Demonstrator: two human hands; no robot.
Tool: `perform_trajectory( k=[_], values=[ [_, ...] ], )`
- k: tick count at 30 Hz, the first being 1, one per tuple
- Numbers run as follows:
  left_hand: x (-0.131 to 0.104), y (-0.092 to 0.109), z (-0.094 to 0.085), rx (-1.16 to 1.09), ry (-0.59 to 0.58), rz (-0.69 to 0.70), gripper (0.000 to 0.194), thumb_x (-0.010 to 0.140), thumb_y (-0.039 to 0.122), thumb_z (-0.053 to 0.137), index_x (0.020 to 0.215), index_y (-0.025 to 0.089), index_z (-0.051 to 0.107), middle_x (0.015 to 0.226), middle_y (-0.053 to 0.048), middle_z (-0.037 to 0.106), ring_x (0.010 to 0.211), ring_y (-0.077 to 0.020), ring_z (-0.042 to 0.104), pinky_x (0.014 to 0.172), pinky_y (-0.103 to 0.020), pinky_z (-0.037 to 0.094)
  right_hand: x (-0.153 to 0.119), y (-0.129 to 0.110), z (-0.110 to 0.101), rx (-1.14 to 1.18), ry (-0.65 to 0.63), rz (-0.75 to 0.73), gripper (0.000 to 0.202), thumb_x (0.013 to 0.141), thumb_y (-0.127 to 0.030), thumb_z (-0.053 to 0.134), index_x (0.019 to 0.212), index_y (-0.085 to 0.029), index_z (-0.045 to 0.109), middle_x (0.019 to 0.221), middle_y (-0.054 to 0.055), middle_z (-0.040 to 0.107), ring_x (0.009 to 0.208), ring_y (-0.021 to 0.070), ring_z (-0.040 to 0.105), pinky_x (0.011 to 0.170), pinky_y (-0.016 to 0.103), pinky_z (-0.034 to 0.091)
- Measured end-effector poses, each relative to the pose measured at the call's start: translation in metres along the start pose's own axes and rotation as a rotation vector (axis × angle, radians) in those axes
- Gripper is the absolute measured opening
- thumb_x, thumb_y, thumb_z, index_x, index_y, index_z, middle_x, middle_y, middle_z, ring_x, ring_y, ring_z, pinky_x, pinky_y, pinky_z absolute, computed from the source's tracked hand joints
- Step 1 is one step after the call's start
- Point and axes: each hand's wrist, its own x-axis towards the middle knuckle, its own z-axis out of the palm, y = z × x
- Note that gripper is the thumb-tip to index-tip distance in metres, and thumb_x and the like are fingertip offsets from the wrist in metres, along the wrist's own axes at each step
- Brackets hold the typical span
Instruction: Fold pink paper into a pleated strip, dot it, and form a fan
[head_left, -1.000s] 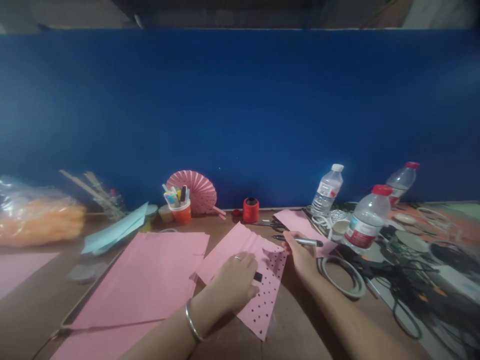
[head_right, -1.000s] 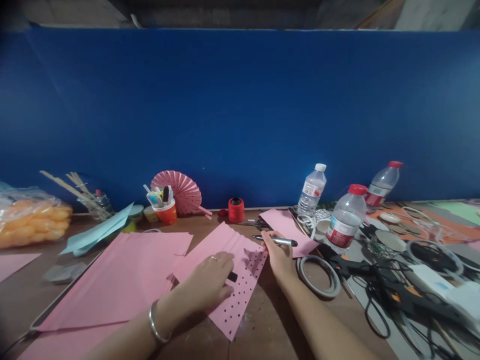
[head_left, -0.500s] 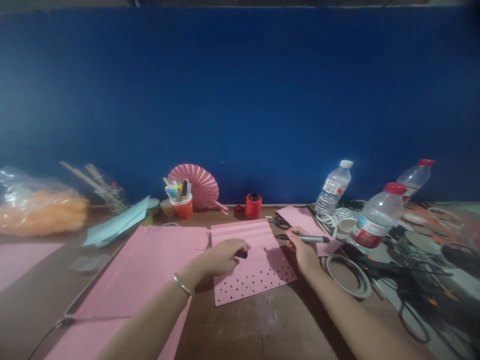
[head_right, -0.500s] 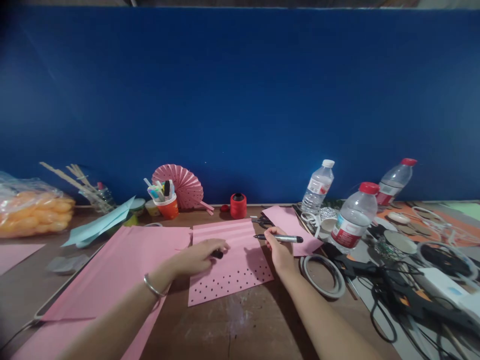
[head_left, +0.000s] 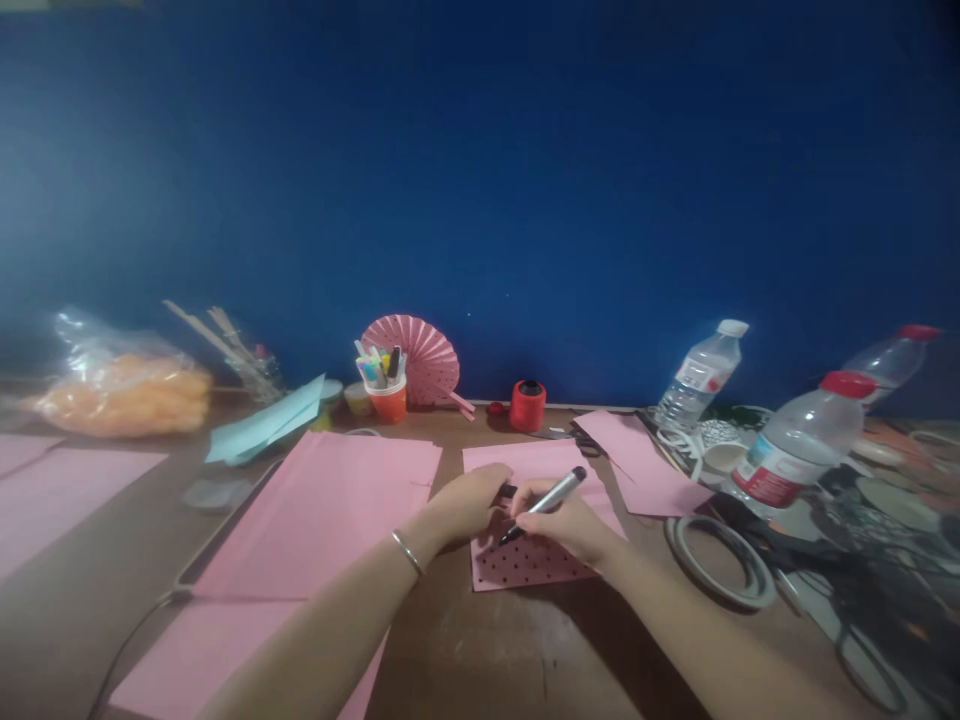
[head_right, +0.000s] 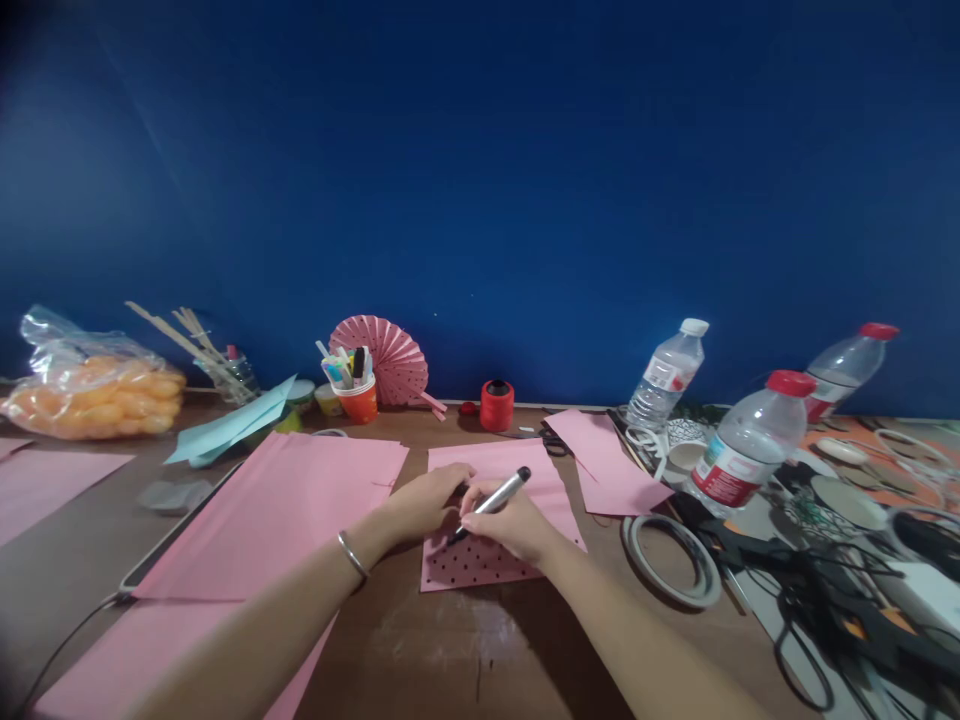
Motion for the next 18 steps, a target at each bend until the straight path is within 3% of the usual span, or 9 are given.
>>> perform_trajectory(
  k=[3,6,12,18],
  values=[
    [0.0,-0.006,0.002,-0.045,0.005,-0.03,0.045,0.072,0.018,0.048,0.116,0.019,0.038,0.111,-0.007,0.052,0.094,-0.0212,0.053,0.078,-0.03,0.041,0.013,0.007,0.015,-0.07,-0.049,-0.002,0.009,0.061,-0.021,0.062,0.061,-0.015,0.056,0.052,-0.004,0.051,0.048,0.008,0.042,0.046,0.018,0.031],
    [-0.001,-0.016,0.0,-0.019,0.047,0.009,0.043,0.073,0.019,0.048,0.115,0.019,0.039,0.116,-0.008,0.049,0.1,-0.021,0.05,0.082,-0.03,0.039,0.02,0.019,0.023,-0.072,0.032,-0.023,0.015,0.062,-0.024,0.062,0.056,-0.016,0.051,0.048,-0.005,0.046,0.048,0.008,0.04,0.047,0.019,0.031],
    [-0.002,-0.029,-0.003,0.139,0.137,-0.069,0.052,0.071,0.04,0.056,0.114,0.015,0.04,0.124,-0.011,0.041,0.113,-0.0267,0.037,0.094,-0.036,0.028,0.016,0.025,0.024,-0.122,0.09,0.013,0.019,0.067,-0.029,0.058,0.056,-0.018,0.047,0.046,-0.006,0.045,0.044,0.0089,0.039,0.045,0.02,0.03],
    [-0.003,-0.028,-0.003,0.164,0.127,-0.081,0.055,0.073,0.04,0.054,0.119,0.015,0.036,0.125,-0.011,0.041,0.113,-0.0263,0.037,0.094,-0.036,0.027,0.015,0.023,0.03,-0.158,0.071,0.054,0.017,0.066,-0.028,0.058,0.056,-0.018,0.048,0.043,-0.007,0.042,0.041,0.0078,0.036,0.042,0.019,0.027]
  ],
)
